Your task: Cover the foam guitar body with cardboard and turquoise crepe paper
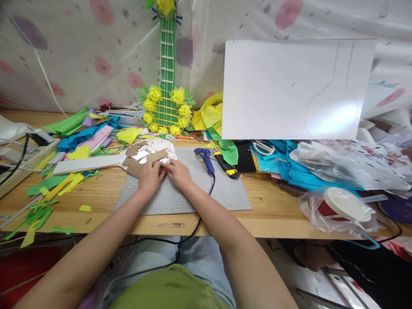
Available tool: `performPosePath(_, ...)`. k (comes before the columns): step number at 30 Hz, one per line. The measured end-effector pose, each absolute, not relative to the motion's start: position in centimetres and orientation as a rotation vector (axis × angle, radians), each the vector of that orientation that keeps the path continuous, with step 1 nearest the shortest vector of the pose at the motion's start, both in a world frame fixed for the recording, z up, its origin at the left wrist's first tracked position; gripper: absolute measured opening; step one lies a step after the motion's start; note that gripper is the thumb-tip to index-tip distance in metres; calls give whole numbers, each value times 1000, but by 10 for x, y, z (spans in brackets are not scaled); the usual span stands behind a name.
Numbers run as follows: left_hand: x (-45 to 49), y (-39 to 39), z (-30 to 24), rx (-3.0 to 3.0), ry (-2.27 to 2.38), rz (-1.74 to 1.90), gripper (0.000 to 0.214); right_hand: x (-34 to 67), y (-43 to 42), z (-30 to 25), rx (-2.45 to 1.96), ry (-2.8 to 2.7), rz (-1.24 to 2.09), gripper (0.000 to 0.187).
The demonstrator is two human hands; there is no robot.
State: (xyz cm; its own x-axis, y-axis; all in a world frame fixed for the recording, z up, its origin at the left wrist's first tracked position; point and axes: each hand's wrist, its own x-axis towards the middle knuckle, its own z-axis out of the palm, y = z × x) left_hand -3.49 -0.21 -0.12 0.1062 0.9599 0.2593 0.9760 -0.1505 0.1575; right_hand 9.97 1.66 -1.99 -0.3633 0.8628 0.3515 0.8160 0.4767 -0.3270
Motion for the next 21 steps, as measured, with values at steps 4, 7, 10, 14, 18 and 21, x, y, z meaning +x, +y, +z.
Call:
performPosePath(4, -36, -2, -1, -2290, -2026, -481, 25, 97, 17, -20, -1427, -2245, 145, 33)
performPosePath(7, -37, -2, -2, -2284, -2043, -519, 25, 96, 16, -20, -1454, -2271, 136, 35)
performPosePath(10, -36, -2, -3, -2274, -2047, -569, 27, 95, 16, -20, -1478, -2289, 169, 36)
performPosePath(14, -39, -4, -3, -2303, -2035, -594, 30, 93, 18, -20, -1519, -2254, 233, 34)
performPosePath(18, -58, -2, 1, -2562, -1898, -688, 40, 93, 19, -19, -1547, -2244, 273, 33)
performPosePath(21, -81, 8, 7, -2947, -1808, -700, 48, 94, 19, -17, -1531, -2268, 268, 33)
